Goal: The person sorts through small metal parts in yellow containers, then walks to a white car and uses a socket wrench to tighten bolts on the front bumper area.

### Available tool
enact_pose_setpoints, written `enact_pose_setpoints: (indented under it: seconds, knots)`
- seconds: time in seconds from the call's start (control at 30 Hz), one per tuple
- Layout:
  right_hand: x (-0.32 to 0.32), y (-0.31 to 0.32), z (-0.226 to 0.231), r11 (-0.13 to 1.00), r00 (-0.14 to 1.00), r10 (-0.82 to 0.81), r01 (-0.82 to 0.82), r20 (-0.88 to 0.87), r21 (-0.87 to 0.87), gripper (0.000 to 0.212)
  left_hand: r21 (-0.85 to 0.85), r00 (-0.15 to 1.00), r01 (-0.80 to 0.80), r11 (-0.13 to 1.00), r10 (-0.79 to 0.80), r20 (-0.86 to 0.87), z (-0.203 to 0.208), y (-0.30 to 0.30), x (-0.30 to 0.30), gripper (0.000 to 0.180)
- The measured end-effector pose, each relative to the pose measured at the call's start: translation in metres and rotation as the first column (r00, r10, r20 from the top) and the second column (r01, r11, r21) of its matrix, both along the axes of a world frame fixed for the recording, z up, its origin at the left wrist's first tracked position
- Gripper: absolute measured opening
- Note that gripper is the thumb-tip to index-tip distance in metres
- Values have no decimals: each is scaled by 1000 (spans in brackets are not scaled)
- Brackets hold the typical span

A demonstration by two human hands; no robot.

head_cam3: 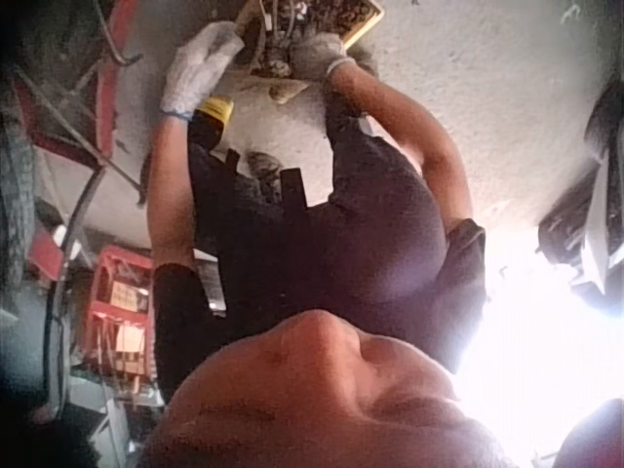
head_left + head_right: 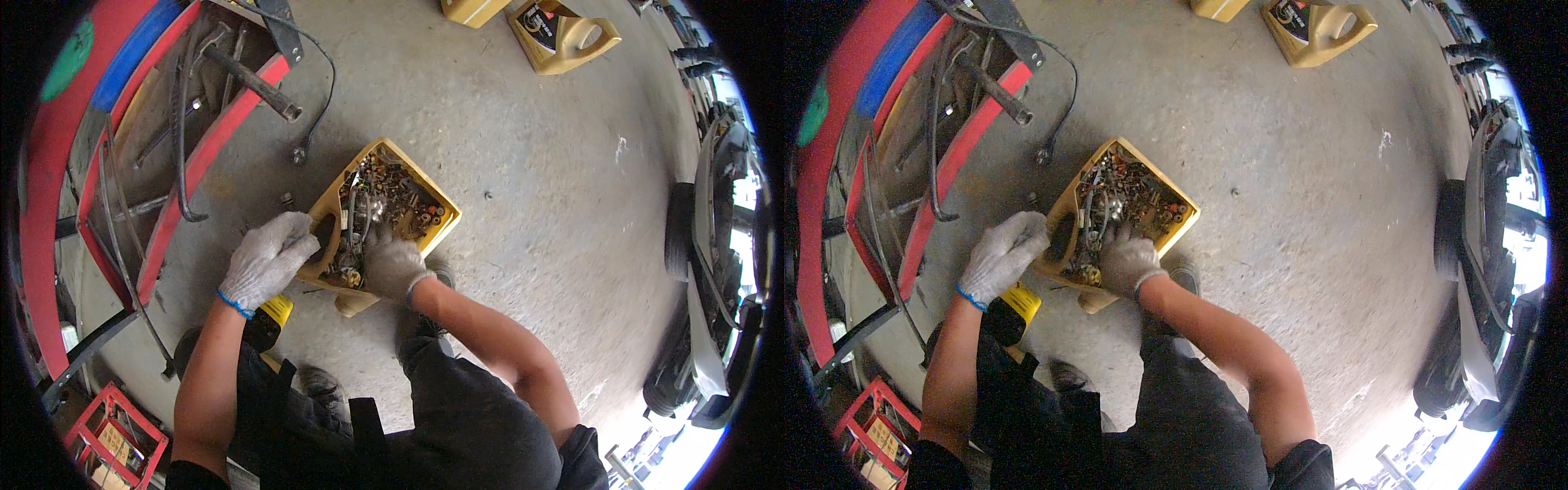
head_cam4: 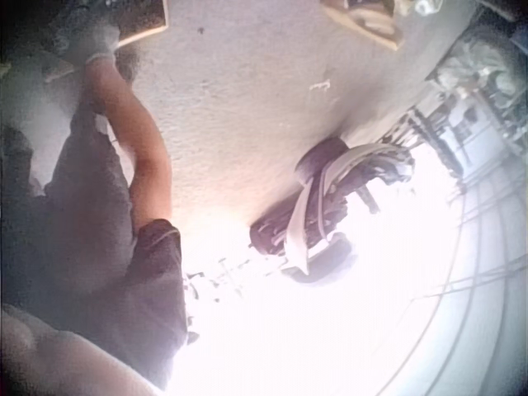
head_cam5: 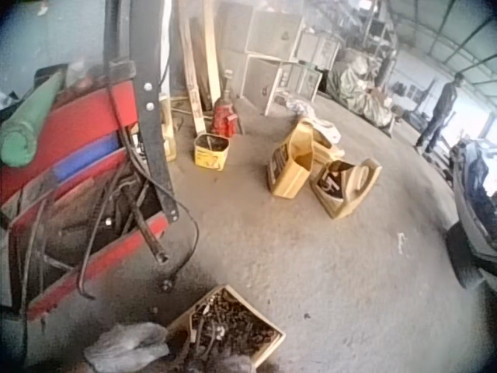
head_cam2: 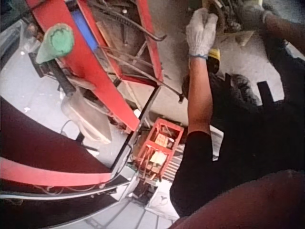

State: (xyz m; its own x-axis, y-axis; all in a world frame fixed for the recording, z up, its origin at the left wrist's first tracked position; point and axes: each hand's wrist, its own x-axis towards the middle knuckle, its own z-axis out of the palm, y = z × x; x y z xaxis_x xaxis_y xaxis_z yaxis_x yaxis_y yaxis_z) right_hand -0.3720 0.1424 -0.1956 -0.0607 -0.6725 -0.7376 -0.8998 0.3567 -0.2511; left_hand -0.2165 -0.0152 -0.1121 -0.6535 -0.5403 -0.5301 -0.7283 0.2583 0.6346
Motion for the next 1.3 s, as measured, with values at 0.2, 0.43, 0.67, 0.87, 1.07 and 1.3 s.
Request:
enact_pose_setpoints:
  seconds: [0.2, 0.43, 0.67, 0.87, 1.07, 1.3]
  knots:
    - [-5, 9, 6, 993, 976, -4, -22, -220, -116, 40, 43, 999, -43, 998, 44, -16, 2, 0, 2, 45]
    - [-19, 0, -6, 998, 998, 43, -39, -56, 58, 47, 8, 999, -4, 1000, 4, 32, 3, 0, 2, 46]
    - [-2, 10, 13, 982, 989, -53, 27, -140, -186, 39, 11, 999, -16, 1000, 16, 35, 5, 1, 1, 47]
    - [-27, -12, -31, 919, 857, -311, 163, -410, -358, 70, 1, 1000, 6, 1000, -6, 6, 2, 2, 0, 47]
    - [0, 9, -20, 958, 966, -255, 246, -46, -151, 72, -40, 1000, 11, 999, -12, -24, -1, 1, 4, 47]
    - [-40, -17, -16, 943, 923, -319, 286, -217, -171, 77, 46, 1000, -18, 999, 18, 12, 5, 2, 1, 46]
